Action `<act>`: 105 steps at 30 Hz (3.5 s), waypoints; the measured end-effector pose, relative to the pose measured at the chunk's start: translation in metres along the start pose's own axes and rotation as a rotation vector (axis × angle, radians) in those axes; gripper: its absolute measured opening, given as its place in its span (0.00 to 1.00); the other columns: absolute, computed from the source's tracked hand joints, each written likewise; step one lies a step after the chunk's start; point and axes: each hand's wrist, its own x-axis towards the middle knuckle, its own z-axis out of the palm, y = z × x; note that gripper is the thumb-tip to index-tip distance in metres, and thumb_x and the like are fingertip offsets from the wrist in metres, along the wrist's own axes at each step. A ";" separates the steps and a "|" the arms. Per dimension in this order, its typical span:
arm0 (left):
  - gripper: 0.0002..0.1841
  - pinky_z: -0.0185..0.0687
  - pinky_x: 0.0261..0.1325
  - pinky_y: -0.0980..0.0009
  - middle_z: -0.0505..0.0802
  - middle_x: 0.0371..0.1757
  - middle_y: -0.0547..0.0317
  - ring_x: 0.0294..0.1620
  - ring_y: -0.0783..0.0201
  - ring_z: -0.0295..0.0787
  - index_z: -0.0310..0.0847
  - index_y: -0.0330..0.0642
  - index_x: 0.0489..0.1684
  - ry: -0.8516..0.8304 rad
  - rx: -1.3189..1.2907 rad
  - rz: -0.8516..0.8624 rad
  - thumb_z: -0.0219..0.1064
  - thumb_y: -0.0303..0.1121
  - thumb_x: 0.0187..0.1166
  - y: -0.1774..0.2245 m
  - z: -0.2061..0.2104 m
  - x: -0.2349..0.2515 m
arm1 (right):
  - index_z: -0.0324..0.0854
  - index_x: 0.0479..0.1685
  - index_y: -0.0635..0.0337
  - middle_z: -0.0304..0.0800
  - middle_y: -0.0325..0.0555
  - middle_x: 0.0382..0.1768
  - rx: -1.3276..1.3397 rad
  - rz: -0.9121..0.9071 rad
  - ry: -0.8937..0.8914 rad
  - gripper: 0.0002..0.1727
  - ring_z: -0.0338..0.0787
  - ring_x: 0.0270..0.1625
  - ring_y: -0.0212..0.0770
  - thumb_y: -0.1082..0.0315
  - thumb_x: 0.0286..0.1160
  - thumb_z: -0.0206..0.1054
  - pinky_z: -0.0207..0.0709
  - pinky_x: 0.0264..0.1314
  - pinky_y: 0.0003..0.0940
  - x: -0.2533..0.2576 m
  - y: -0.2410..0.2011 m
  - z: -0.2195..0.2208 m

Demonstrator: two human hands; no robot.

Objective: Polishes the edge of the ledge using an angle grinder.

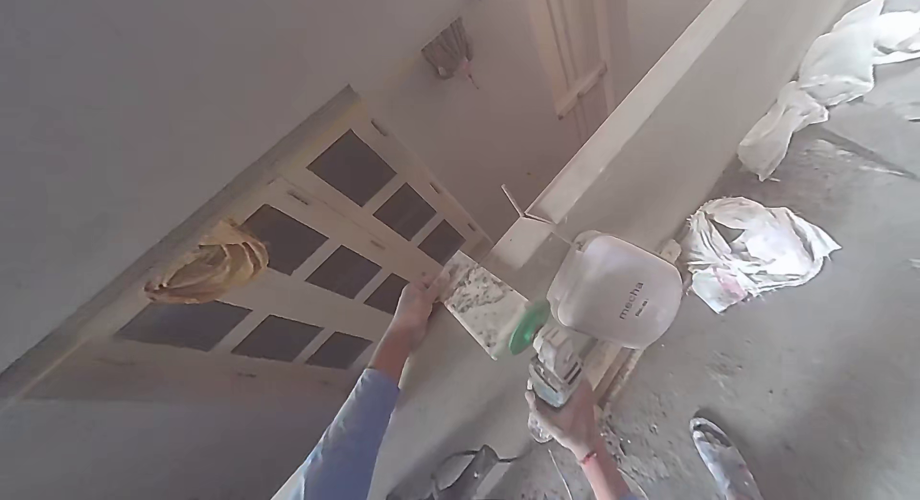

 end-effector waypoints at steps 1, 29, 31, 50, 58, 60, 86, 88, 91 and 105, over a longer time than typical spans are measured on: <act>0.14 0.88 0.57 0.66 0.94 0.48 0.54 0.49 0.67 0.92 0.83 0.33 0.58 0.003 0.016 -0.004 0.59 0.35 0.90 0.001 0.001 0.000 | 0.82 0.52 0.71 0.96 0.43 0.40 0.037 -0.008 -0.019 0.42 0.95 0.43 0.25 0.46 0.39 0.84 0.90 0.52 0.27 -0.005 0.003 0.002; 0.13 0.88 0.54 0.68 0.93 0.42 0.57 0.44 0.69 0.91 0.84 0.34 0.51 0.038 0.088 0.002 0.58 0.34 0.90 0.001 0.001 -0.004 | 0.85 0.50 0.70 0.96 0.45 0.40 -0.088 -0.071 0.015 0.40 0.95 0.45 0.28 0.45 0.38 0.83 0.90 0.54 0.30 0.006 0.014 -0.003; 0.13 0.86 0.54 0.68 0.93 0.43 0.57 0.45 0.70 0.90 0.85 0.34 0.53 0.044 0.092 -0.004 0.59 0.34 0.89 0.004 0.001 -0.005 | 0.85 0.51 0.73 0.97 0.47 0.41 -0.090 -0.028 0.006 0.42 0.95 0.44 0.28 0.46 0.38 0.83 0.90 0.54 0.31 0.014 0.008 -0.009; 0.16 0.89 0.55 0.64 0.94 0.43 0.54 0.45 0.66 0.92 0.87 0.35 0.52 0.020 0.054 -0.036 0.65 0.41 0.86 -0.002 -0.006 0.002 | 0.84 0.52 0.69 0.96 0.47 0.40 -0.231 0.013 -0.125 0.41 0.95 0.43 0.32 0.45 0.37 0.84 0.91 0.53 0.36 0.005 -0.019 -0.039; 0.12 0.86 0.54 0.69 0.93 0.39 0.60 0.41 0.72 0.89 0.88 0.37 0.47 -0.029 0.061 0.009 0.64 0.37 0.86 -0.001 -0.013 0.003 | 0.86 0.50 0.68 0.96 0.49 0.36 -0.503 -0.050 -0.233 0.41 0.96 0.39 0.41 0.44 0.36 0.83 0.90 0.45 0.47 0.017 -0.053 -0.070; 0.12 0.85 0.53 0.68 0.92 0.37 0.61 0.40 0.72 0.88 0.89 0.38 0.44 -0.042 0.069 0.030 0.64 0.37 0.86 -0.002 -0.015 0.004 | 0.85 0.52 0.70 0.95 0.50 0.37 -0.484 0.010 -0.259 0.41 0.96 0.40 0.41 0.45 0.38 0.84 0.90 0.47 0.48 0.028 -0.059 -0.075; 0.15 0.87 0.54 0.64 0.94 0.43 0.54 0.42 0.67 0.91 0.89 0.37 0.53 -0.107 -0.093 -0.049 0.68 0.40 0.83 -0.008 -0.025 0.006 | 0.86 0.47 0.63 0.92 0.50 0.28 -0.949 0.307 -0.514 0.34 0.93 0.33 0.52 0.48 0.43 0.86 0.84 0.37 0.61 0.074 -0.197 -0.099; 0.16 0.87 0.56 0.61 0.94 0.44 0.53 0.44 0.66 0.91 0.90 0.38 0.55 -0.108 -0.076 -0.061 0.71 0.42 0.81 -0.010 -0.025 0.009 | 0.87 0.46 0.62 0.92 0.50 0.28 -0.976 0.295 -0.561 0.34 0.93 0.33 0.51 0.47 0.42 0.86 0.85 0.38 0.60 0.072 -0.199 -0.098; 0.16 0.86 0.52 0.63 0.93 0.41 0.55 0.40 0.67 0.89 0.90 0.39 0.52 -0.106 -0.057 -0.066 0.71 0.44 0.81 -0.008 -0.026 0.008 | 0.86 0.51 0.59 0.94 0.48 0.31 -1.096 0.331 -0.728 0.38 0.94 0.36 0.51 0.40 0.41 0.84 0.85 0.40 0.61 0.067 -0.212 -0.087; 0.18 0.85 0.47 0.61 0.92 0.35 0.55 0.35 0.66 0.87 0.89 0.36 0.44 -0.120 -0.037 -0.001 0.68 0.45 0.83 -0.010 -0.033 0.011 | 0.87 0.40 0.70 0.93 0.51 0.30 -0.712 0.268 -0.438 0.24 0.93 0.34 0.43 0.61 0.49 0.85 0.88 0.43 0.50 0.111 -0.198 -0.153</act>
